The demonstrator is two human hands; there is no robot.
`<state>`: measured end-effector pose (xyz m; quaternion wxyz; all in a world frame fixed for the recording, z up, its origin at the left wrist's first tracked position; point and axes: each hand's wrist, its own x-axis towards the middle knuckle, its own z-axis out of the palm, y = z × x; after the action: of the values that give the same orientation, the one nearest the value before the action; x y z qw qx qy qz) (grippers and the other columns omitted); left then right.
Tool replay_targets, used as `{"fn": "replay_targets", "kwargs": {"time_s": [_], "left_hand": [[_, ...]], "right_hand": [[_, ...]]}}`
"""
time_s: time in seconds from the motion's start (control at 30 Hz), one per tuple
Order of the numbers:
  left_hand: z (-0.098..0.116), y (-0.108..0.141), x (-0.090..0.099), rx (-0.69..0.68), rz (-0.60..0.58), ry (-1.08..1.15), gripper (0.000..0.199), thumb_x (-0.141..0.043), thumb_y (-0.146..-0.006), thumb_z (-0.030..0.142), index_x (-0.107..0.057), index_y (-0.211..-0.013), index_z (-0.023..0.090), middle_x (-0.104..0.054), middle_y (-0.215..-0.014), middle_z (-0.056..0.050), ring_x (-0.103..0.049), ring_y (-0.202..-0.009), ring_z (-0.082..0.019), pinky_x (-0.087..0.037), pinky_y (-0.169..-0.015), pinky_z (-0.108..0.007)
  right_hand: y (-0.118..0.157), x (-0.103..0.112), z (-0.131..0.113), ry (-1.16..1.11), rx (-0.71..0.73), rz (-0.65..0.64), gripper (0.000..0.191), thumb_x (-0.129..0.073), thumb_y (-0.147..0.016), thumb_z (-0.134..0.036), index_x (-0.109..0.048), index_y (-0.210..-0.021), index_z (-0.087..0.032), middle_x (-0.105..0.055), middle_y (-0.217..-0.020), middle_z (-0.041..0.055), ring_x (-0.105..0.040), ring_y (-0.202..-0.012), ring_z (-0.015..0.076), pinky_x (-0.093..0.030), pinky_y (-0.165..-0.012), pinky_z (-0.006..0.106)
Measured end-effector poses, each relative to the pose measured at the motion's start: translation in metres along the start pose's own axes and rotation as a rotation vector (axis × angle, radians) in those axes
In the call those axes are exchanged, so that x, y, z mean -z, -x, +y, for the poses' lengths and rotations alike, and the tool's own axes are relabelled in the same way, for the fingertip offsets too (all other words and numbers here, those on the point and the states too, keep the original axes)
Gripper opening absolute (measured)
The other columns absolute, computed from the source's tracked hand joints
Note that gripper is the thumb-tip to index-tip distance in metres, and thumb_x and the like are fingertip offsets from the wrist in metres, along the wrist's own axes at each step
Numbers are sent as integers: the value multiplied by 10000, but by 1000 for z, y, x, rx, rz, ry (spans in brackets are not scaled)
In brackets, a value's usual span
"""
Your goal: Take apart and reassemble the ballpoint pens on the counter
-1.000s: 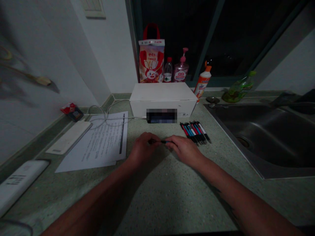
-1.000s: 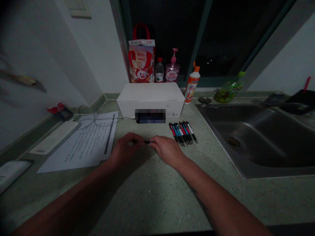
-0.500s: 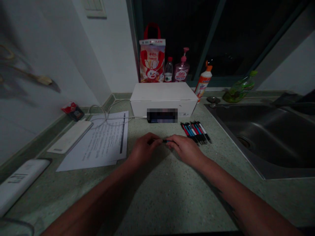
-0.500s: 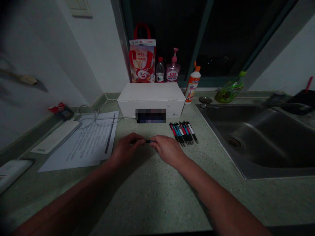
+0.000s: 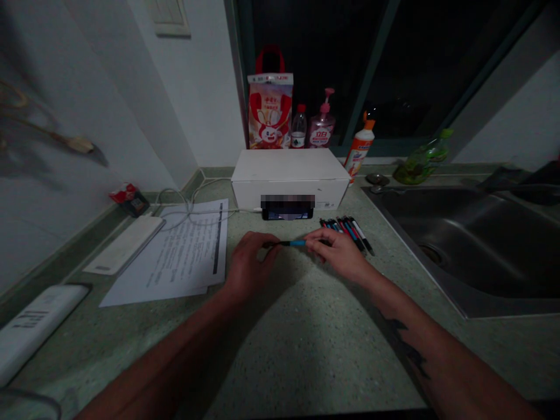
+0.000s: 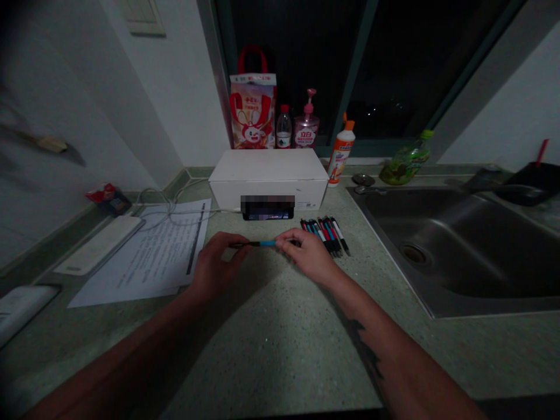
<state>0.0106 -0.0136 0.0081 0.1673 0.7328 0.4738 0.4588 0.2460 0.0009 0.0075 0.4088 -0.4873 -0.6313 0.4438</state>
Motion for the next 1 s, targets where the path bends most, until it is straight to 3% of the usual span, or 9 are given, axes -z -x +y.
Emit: {"fn": "replay_targets", "kwargs": {"time_s": [0.07,0.17,0.27,0.37,0.5,0.63,0.73,0.87,1.0], "left_hand": [[0,2,-3,24,-14,10,46,-662,-899,218,-694,-931,216,-712,-915,-46,-662,-840,-208,-545,-818,-379],[4,8,-10,0,-233,62,62,-660,-856,159,-658,-884,214,-692,-872,-30,-652,-803,-193,-533,-775,-347],[11,15,-18,0,-415,74,113,-652,-815,104,-639,-835,215,-679,-847,-24,-649,-789,-187,-524,-750,-324],[15,16,-20,61,-377,75,108,-645,-831,109,-634,-826,216,-682,-842,-33,-643,-780,-190,-525,-742,-330],[9,10,-15,59,-295,82,97,-639,-855,125,-651,-832,218,-693,-839,-34,-647,-799,-201,-518,-750,-339],[5,8,-12,0,-348,75,139,-635,-820,78,-670,-814,212,-684,-831,-30,-651,-796,-200,-511,-762,-341],[7,10,-12,6,-360,69,119,-635,-831,101,-674,-822,213,-683,-839,-40,-655,-802,-208,-520,-768,-354],[12,9,-10,53,-287,66,81,-631,-862,140,-664,-855,213,-694,-839,-54,-660,-813,-226,-522,-757,-371],[13,8,-9,97,-191,62,54,-622,-873,158,-639,-883,209,-697,-857,-53,-657,-792,-215,-521,-758,-369]], "right_hand": [[-4,5,0,-123,-10,122,357,-777,-802,-531,-709,-927,-203,-733,-751,18,-654,-617,154,-553,-592,297],[-5,2,-2,-285,-16,244,455,-842,-734,-576,-681,-958,-214,-758,-783,29,-725,-681,188,-612,-657,338],[-2,-8,-5,-368,-46,269,581,-878,-703,-568,-633,-1107,-229,-760,-765,1,-741,-655,203,-630,-639,358],[0,-14,-6,-369,-26,261,571,-844,-751,-587,-629,-1145,-234,-774,-836,19,-762,-715,217,-641,-673,382],[1,-10,-3,-249,16,172,475,-774,-817,-632,-709,-1038,-216,-788,-943,69,-774,-828,230,-635,-811,429],[0,-7,-1,-199,-12,46,490,-745,-838,-646,-739,-1054,-206,-793,-982,86,-771,-862,228,-624,-849,426],[0,-6,0,-204,-2,78,480,-749,-841,-632,-738,-1068,-209,-786,-1007,84,-762,-837,213,-626,-799,393],[-1,-8,0,-288,-29,227,446,-770,-832,-598,-713,-1065,-223,-766,-989,62,-742,-761,198,-620,-651,344],[0,-13,-3,-429,-61,246,477,-823,-792,-557,-649,-1115,-252,-775,-957,40,-762,-781,215,-646,-672,368]]}}
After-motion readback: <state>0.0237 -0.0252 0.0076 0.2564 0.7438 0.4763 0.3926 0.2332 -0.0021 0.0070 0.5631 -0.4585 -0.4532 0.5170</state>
